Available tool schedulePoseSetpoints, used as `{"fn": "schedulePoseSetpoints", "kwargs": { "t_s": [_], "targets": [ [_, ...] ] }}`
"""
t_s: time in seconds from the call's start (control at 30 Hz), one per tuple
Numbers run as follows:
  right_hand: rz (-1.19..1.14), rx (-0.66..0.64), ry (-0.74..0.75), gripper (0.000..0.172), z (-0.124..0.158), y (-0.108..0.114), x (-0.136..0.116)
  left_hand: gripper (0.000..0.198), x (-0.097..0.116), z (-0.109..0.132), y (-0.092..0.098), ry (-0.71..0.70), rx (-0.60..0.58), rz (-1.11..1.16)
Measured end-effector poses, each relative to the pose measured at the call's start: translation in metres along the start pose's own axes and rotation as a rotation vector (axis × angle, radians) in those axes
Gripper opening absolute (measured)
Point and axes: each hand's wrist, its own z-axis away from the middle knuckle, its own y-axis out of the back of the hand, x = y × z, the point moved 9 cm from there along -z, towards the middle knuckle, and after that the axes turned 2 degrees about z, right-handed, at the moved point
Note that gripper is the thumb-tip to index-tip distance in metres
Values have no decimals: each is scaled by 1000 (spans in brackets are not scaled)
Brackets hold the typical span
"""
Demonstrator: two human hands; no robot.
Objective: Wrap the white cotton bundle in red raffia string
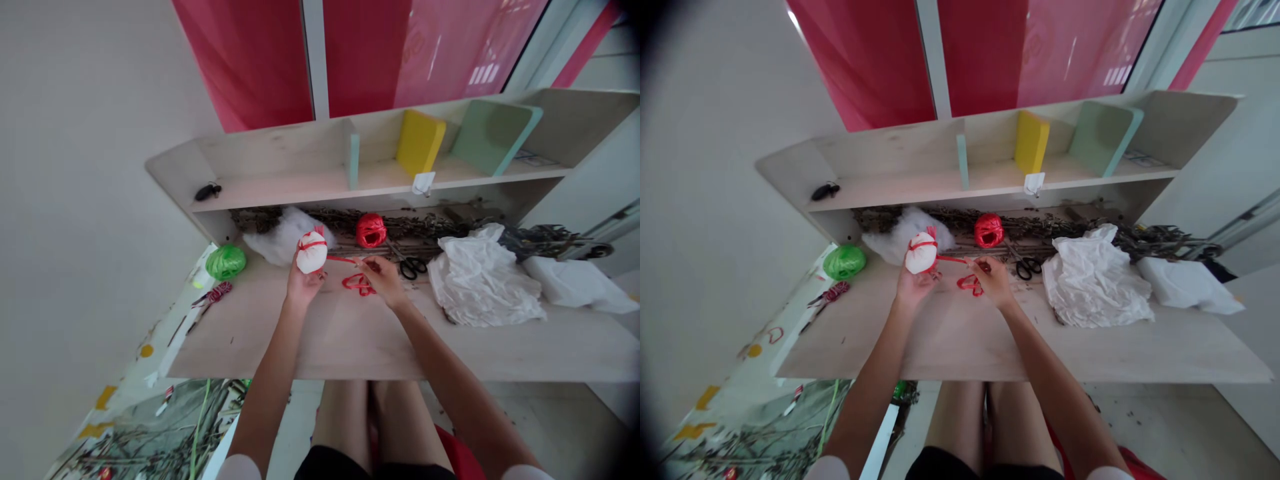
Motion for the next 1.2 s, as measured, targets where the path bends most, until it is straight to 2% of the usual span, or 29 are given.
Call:
{"fn": "schedulePoseSetpoints", "kwargs": {
  "t_s": [0.13, 0.3, 0.5, 0.7, 0.9, 1.0, 1.2],
  "targets": [
    [33, 27, 65, 57, -2, 3, -2, 25, 5, -1, 2, -26, 2, -16],
    [98, 98, 141, 62, -2, 9, -7, 28, 6, 2, -2, -50, 3, -64],
    [78, 36, 43, 63, -2, 6, 4, 26, 9, 0, 0, -66, 10, -55],
    [142, -18, 18, 55, 0, 3, 3, 28, 13, 0, 0, -101, 11, -76],
    [-97, -118, -53, 51, 1, -2, 2, 26, 34, -1, 17, -129, 114, 68],
    [-133, -95, -30, 52, -1, 1, -2, 26, 41, -3, 22, -149, 130, 95],
    [-57, 8, 62, 58, -2, 11, -12, 25, 36, -3, 18, -137, 96, 83]
  ]
}}
